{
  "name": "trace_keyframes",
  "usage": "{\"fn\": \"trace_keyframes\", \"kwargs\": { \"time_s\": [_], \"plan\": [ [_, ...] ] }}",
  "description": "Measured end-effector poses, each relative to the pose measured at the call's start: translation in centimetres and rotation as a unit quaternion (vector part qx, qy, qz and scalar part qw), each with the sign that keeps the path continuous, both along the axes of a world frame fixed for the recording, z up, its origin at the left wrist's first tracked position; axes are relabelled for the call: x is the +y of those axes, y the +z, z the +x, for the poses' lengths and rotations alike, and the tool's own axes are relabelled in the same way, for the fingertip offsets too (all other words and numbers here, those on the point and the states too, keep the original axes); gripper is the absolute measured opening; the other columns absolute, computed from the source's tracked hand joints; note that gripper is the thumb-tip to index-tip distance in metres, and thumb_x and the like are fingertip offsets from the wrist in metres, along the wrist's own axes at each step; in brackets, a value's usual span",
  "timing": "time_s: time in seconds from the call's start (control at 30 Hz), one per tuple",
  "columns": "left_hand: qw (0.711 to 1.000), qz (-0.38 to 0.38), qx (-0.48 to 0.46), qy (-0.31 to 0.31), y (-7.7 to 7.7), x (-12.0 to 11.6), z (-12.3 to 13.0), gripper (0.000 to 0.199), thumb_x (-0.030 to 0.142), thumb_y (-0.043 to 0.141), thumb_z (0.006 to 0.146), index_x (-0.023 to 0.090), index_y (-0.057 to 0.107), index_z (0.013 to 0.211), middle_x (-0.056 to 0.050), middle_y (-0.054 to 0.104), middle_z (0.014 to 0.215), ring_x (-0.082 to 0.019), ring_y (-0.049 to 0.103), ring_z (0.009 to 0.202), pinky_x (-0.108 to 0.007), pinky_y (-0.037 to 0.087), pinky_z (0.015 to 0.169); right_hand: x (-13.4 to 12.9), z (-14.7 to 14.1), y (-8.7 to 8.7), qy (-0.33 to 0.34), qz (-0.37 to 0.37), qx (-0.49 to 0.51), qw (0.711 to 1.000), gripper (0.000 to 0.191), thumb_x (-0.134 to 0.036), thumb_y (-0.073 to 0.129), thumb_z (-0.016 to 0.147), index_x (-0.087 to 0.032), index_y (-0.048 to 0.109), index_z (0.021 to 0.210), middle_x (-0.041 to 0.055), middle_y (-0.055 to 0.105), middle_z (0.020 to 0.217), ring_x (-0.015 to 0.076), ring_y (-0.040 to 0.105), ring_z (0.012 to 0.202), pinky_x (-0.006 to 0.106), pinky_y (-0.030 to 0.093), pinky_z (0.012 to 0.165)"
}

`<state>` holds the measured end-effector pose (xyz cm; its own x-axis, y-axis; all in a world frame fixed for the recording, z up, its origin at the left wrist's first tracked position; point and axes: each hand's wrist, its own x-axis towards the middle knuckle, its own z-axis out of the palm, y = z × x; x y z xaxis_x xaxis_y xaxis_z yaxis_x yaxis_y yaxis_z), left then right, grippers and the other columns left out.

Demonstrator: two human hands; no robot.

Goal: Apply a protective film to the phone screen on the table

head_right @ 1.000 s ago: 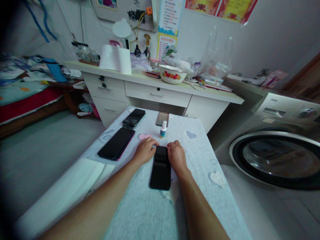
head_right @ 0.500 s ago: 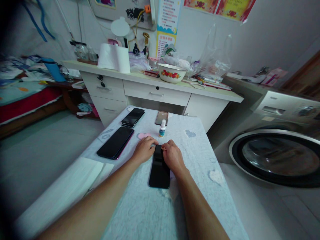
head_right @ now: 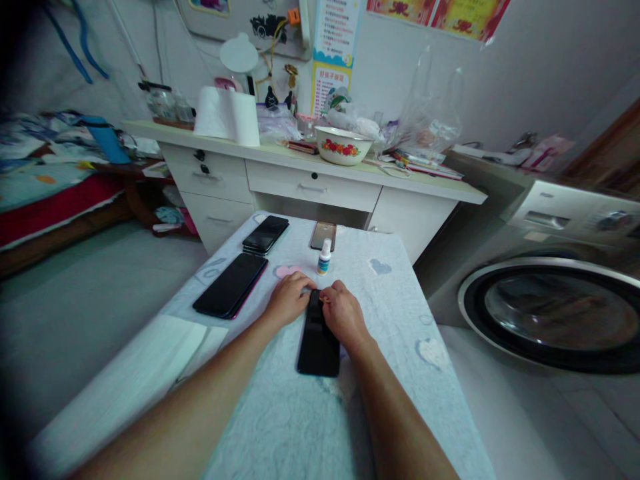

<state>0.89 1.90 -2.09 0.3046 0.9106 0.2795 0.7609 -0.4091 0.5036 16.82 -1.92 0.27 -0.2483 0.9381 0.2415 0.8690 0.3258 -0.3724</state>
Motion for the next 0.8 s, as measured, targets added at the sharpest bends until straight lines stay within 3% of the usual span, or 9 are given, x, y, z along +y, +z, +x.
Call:
{"fn": "trace_keyframes", "kwargs": {
  "time_s": [0.57,0.8],
  "plan": [
    [1.0,-0.002,-0.007,0.005,-0.3,0.0,0.1,0.025,0.011,0.052,0.076,0.022,0.067,0.093,-0.004,0.062,0.1,-0.019,0.055,0.098,-0.032,0.043,0.09,-1.3,-0.6,0.5,0.02,-0.013,-0.015,1.0,0.023,-0.007,0.049,0.081,-0.019,0.066,0.09,0.0026,0.056,0.089,0.0125,0.056,0.081,0.02,0.039,0.075],
    [1.0,-0.002,-0.003,0.005,-0.3,0.1,0.0,0.027,0.011,0.052,0.075,0.022,0.067,0.095,-0.004,0.062,0.1,-0.019,0.056,0.098,-0.032,0.043,0.089,-0.6,-0.1,0.0,-0.035,-0.004,-0.023,0.999,0.021,-0.012,0.049,0.086,-0.019,0.068,0.093,0.0035,0.058,0.09,0.0128,0.057,0.082,0.021,0.039,0.075]
  ]
}}
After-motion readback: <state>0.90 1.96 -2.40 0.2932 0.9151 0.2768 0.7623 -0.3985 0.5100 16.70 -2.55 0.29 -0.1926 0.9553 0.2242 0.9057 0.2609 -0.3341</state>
